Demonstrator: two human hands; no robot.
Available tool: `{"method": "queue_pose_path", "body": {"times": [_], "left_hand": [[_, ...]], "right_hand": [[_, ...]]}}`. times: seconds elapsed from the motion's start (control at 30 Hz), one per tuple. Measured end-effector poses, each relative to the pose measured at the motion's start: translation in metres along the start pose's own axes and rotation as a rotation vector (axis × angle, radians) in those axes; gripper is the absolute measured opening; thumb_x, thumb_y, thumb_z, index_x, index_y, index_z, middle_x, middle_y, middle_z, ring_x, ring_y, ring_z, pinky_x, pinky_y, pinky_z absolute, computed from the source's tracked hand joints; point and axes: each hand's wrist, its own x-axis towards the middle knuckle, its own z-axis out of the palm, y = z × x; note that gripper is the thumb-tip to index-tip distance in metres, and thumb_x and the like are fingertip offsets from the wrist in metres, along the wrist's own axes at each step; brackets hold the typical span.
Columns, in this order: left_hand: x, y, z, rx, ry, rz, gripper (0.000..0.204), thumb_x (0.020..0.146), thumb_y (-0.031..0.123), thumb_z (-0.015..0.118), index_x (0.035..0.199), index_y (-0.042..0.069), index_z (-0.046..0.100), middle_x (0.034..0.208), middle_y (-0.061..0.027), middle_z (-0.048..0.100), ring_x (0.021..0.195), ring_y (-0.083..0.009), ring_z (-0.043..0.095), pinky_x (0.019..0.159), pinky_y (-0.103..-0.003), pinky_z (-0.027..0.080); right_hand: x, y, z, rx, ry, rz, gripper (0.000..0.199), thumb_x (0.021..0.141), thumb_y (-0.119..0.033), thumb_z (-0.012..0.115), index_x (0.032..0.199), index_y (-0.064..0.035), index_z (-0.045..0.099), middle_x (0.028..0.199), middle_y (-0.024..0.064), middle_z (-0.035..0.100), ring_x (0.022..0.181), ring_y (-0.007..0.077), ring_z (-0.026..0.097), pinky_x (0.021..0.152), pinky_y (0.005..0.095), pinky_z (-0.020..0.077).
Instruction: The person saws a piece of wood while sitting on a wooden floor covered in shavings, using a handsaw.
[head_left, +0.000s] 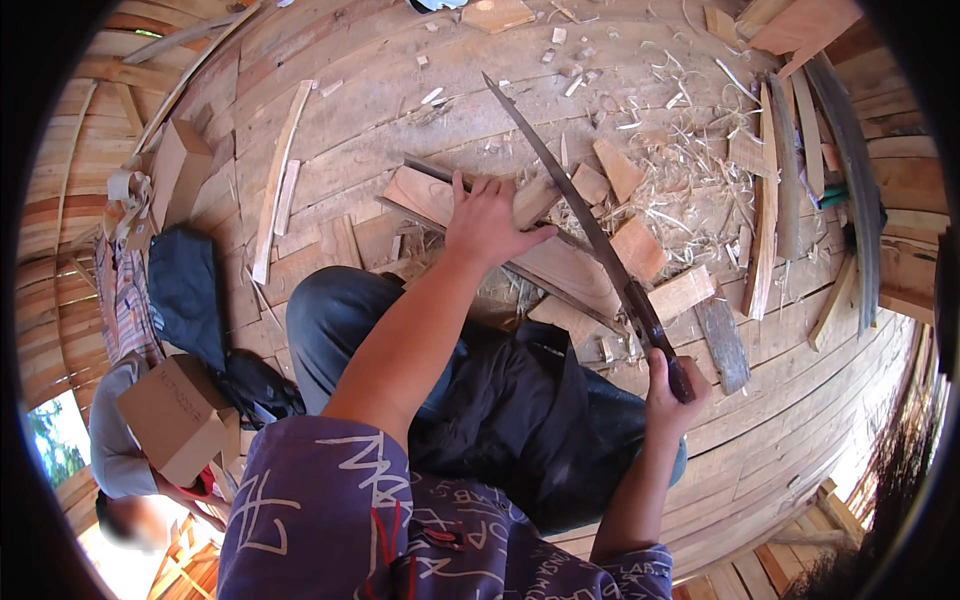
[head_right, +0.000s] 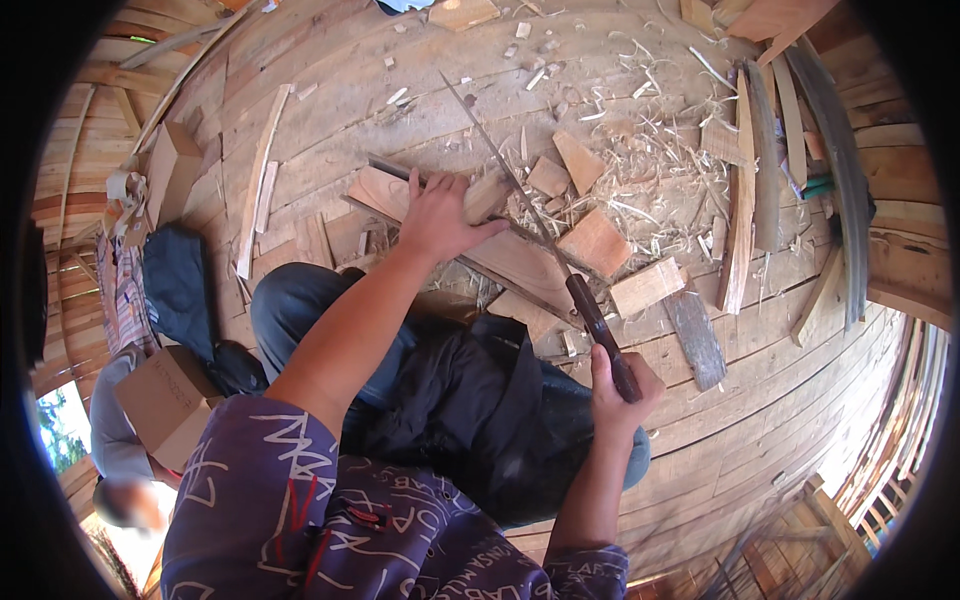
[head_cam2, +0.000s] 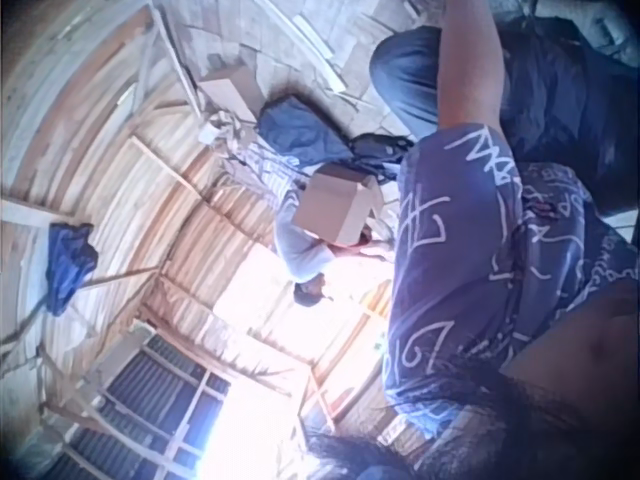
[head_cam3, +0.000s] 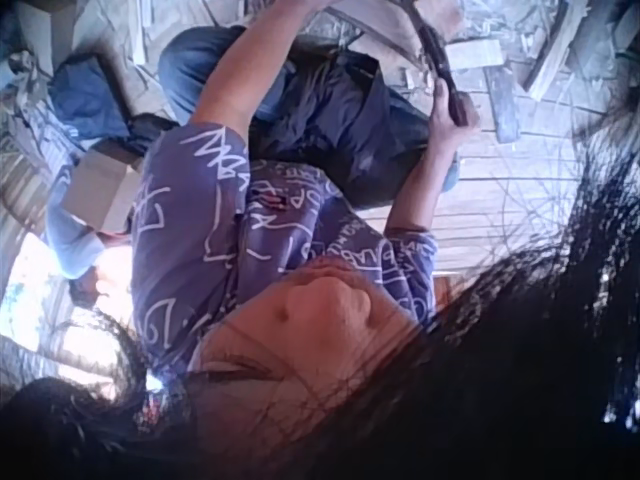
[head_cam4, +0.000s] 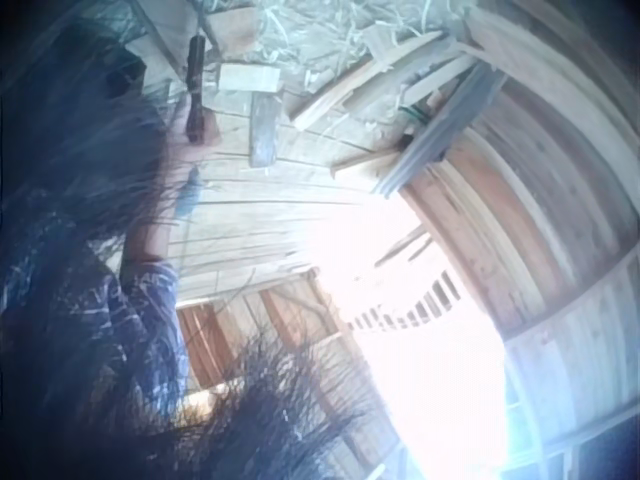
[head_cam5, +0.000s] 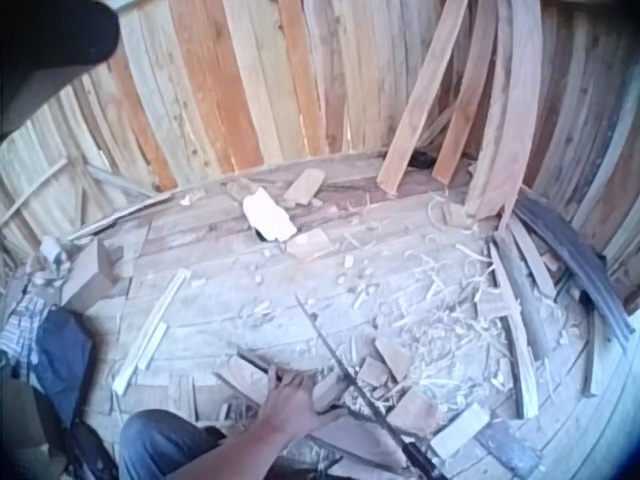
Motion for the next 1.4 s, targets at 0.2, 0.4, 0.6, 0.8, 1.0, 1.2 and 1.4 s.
{"method": "queue_pose_path", "body": {"times": [0.2, 0.4, 0.6, 0.8, 1.0, 1.2, 1.4], "left_hand": [[0.001, 0.001, 0.002, -0.003, -0.011, 0.001, 0.089, 0.070, 0.066, 0.063, 0.124, -0.004, 0.052, 0.122, -0.0195, 0.057, 0.126, -0.0297, 0.044, 0.113, -0.055, 0.011], [0.001, -0.003, 0.004, -0.035, 0.028, 0.000, 0.084, 0.071, 0.063, 0.063, 0.118, -0.005, 0.055, 0.121, -0.0188, 0.058, 0.124, -0.0288, 0.046, 0.113, -0.055, 0.010], [0.000, -0.001, 0.001, -0.008, -0.007, -0.018, 0.077, 0.075, 0.058, 0.062, 0.121, -0.002, 0.054, 0.121, -0.0184, 0.057, 0.123, -0.0292, 0.047, 0.113, -0.055, 0.012], [0.000, -0.003, 0.003, -0.011, 0.005, -0.011, 0.076, 0.076, 0.057, 0.062, 0.122, -0.002, 0.054, 0.120, -0.0194, 0.057, 0.122, -0.0307, 0.048, 0.112, -0.056, 0.013], [-0.003, -0.002, 0.004, -0.027, -0.002, 0.008, 0.074, 0.077, 0.056, 0.061, 0.121, -0.003, 0.054, 0.120, -0.0199, 0.058, 0.120, -0.0319, 0.049, 0.111, -0.057, 0.014], [-0.002, -0.006, 0.006, -0.033, 0.024, 0.008, 0.072, 0.078, 0.056, 0.060, 0.120, -0.002, 0.055, 0.119, -0.0191, 0.058, 0.119, -0.0300, 0.050, 0.112, -0.056, 0.014], [-0.001, -0.006, 0.011, -0.017, 0.058, 0.010, 0.070, 0.078, 0.055, 0.060, 0.117, -0.002, 0.057, 0.116, -0.0172, 0.060, 0.118, -0.0284, 0.051, 0.112, -0.056, 0.012]], "right_hand": [[0.009, -0.009, -0.005, -0.031, -0.011, -0.007, 0.036, 0.077, -0.025, 0.078, 0.062, 0.0002, 0.057, 0.048, 0.0029, 0.046, 0.044, 0.0085, 0.039, 0.043, 0.0269, 0.0311], [-0.008, -0.009, -0.015, -0.057, -0.073, -0.011, 0.040, 0.076, -0.028, 0.078, 0.059, -0.0013, 0.053, 0.046, 0.0025, 0.043, 0.043, 0.0082, 0.037, 0.042, 0.0267, 0.0292], [-0.029, -0.007, -0.057, -0.133, -0.066, 0.035, 0.045, 0.076, -0.030, 0.079, 0.057, -0.0018, 0.049, 0.046, 0.0018, 0.040, 0.045, 0.0077, 0.034, 0.043, 0.0261, 0.0276], [0.000, -0.064, -0.051, -0.082, -0.047, 0.138, 0.034, 0.077, -0.023, 0.079, 0.065, 0.0016, 0.060, 0.048, -0.0012, 0.047, 0.048, 0.0037, 0.038, 0.043, 0.0234, 0.0278], [0.033, -0.094, -0.002, -0.045, -0.112, -0.001, 0.031, 0.079, -0.016, 0.077, 0.063, 0.0018, 0.057, 0.050, -0.0015, 0.047, 0.051, 0.0015, 0.038, 0.043, 0.0223, 0.0273], [0.009, -0.060, -0.031, -0.088, -0.135, 0.134, 0.031, 0.078, -0.014, 0.077, 0.063, 0.0019, 0.056, 0.050, 0.0007, 0.048, 0.051, 0.0028, 0.039, 0.044, 0.0230, 0.0283], [-0.039, -0.051, -0.090, -0.232, -0.151, 0.121, 0.033, 0.077, -0.018, 0.076, 0.061, 0.0016, 0.054, 0.047, 0.0043, 0.042, 0.046, 0.0096, 0.036, 0.043, 0.0296, 0.0247]]}}
